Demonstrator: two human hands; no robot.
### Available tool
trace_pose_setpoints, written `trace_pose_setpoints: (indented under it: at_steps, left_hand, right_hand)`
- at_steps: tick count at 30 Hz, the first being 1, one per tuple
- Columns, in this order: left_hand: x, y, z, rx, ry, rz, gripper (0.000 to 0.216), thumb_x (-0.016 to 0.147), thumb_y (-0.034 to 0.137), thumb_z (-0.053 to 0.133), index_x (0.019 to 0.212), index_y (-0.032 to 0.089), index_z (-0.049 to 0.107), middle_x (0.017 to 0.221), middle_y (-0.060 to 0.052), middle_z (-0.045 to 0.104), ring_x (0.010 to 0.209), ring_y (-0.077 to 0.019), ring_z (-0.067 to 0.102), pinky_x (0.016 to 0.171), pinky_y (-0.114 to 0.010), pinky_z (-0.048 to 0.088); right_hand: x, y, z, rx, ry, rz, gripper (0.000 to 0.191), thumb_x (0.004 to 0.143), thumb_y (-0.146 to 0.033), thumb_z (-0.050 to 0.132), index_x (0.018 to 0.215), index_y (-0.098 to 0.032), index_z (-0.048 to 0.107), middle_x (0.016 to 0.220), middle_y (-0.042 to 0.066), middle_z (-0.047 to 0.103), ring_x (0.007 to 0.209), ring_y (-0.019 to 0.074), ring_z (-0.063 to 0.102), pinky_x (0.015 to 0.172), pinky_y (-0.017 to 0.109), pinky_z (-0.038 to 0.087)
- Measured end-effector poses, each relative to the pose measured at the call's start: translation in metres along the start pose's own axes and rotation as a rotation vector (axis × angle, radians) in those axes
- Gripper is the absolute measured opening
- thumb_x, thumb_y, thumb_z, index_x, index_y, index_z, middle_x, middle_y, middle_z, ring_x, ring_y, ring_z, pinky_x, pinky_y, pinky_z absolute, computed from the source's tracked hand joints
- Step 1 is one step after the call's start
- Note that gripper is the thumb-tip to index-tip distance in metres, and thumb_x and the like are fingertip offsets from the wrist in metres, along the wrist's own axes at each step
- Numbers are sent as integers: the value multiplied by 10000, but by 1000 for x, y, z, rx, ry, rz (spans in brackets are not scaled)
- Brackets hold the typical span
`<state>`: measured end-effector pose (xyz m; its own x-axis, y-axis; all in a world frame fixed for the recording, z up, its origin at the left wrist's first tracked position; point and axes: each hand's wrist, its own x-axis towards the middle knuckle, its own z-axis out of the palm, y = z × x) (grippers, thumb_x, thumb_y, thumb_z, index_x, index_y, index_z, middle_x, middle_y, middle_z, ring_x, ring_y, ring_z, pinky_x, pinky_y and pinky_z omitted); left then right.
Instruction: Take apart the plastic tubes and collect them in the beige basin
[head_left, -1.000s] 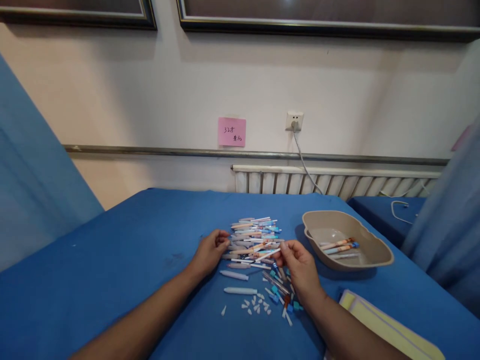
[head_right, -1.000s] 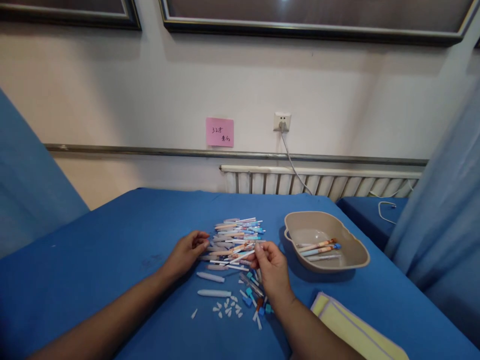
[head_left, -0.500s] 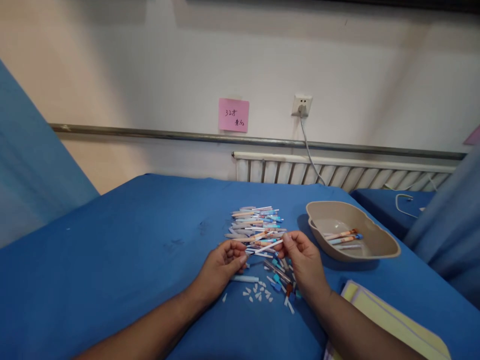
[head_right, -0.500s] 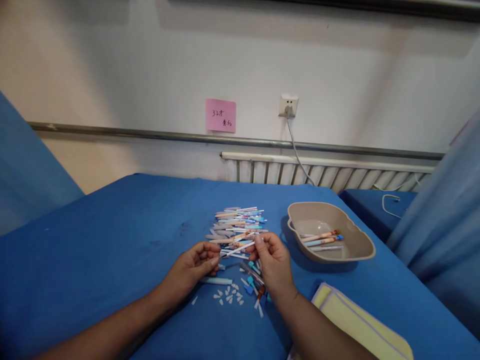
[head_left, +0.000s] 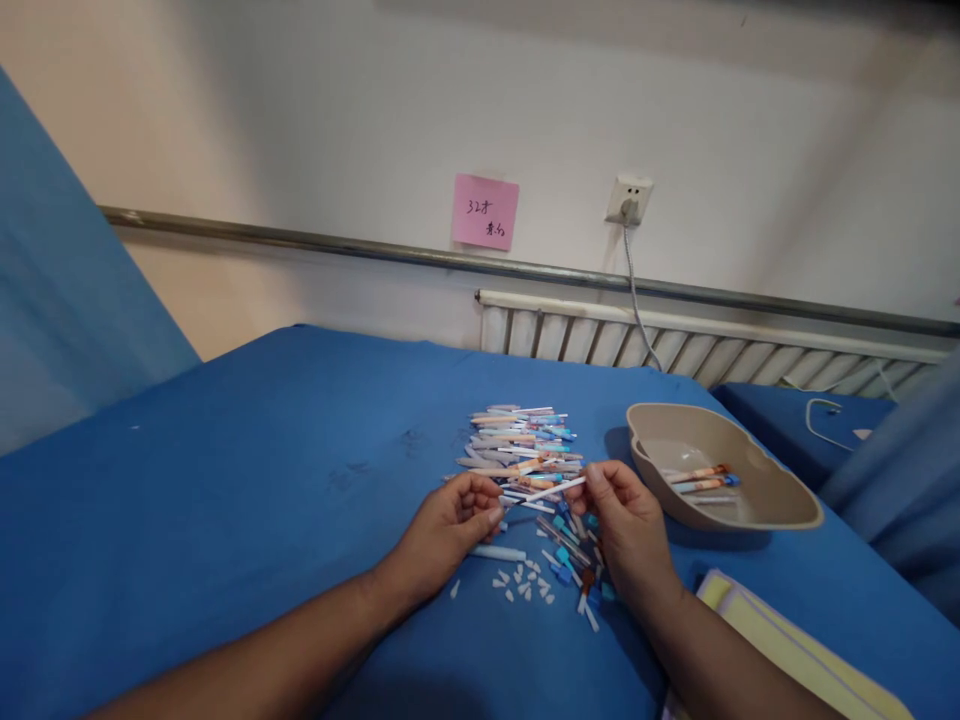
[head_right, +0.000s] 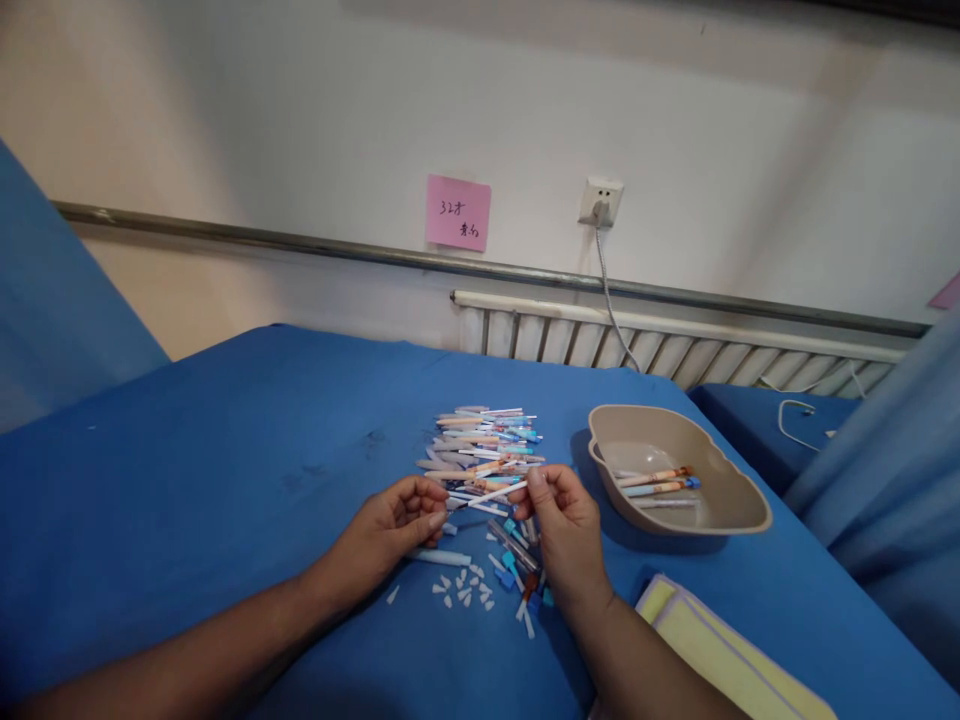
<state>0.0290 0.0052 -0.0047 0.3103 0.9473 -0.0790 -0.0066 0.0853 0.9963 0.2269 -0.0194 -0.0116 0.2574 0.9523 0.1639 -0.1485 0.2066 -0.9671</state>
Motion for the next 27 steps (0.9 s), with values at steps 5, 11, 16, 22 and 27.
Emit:
trace_pose_setpoints:
  at_steps: [5,11,16,22,27]
  left_hand:
    - [-1,1,1,-11,-3,-3,261,657,262,689,848,165,538,674,46,537,576,-83,517,578,-207,428]
    - [0,-1,0,-6,-9,4,260,657,265,692,843,167,538,680,46,543,587,-84,520,583,-207,428]
    - [-1,0,2,11,-19,-15,260,650,289,695,819,171,537,665,48,543,572,-86,529,572,-209,438]
    - [-3,-1,4,-39,-4,-64,301,622,316,722,806,173,531,660,42,564,583,-110,576,581,-244,486]
    - [1,0,1,-38,45,-20,291,619,299,726,807,165,549,666,38,573,592,-111,576,592,-247,486]
  right_hand:
    - [1,1,0,3,-14,-4,269,810,-442,572,718,-190,585,608,-10,601,571,117,503,612,235,396]
    - [1,0,0,-21,-33,-15,263,814,-440,567,726,-192,579,645,-5,619,568,115,508,606,238,396]
    - [-1,1,1,-78,-50,-16,259,785,-453,595,748,-197,593,623,0,629,563,130,530,581,242,401]
    - [-3,-2,2,-113,-108,-3,262,772,-455,610,742,-196,585,668,17,663,563,132,557,564,241,420]
    - [-4,-3,6,-69,-178,71,301,728,-483,645,735,-191,568,644,16,659,523,120,550,520,229,428]
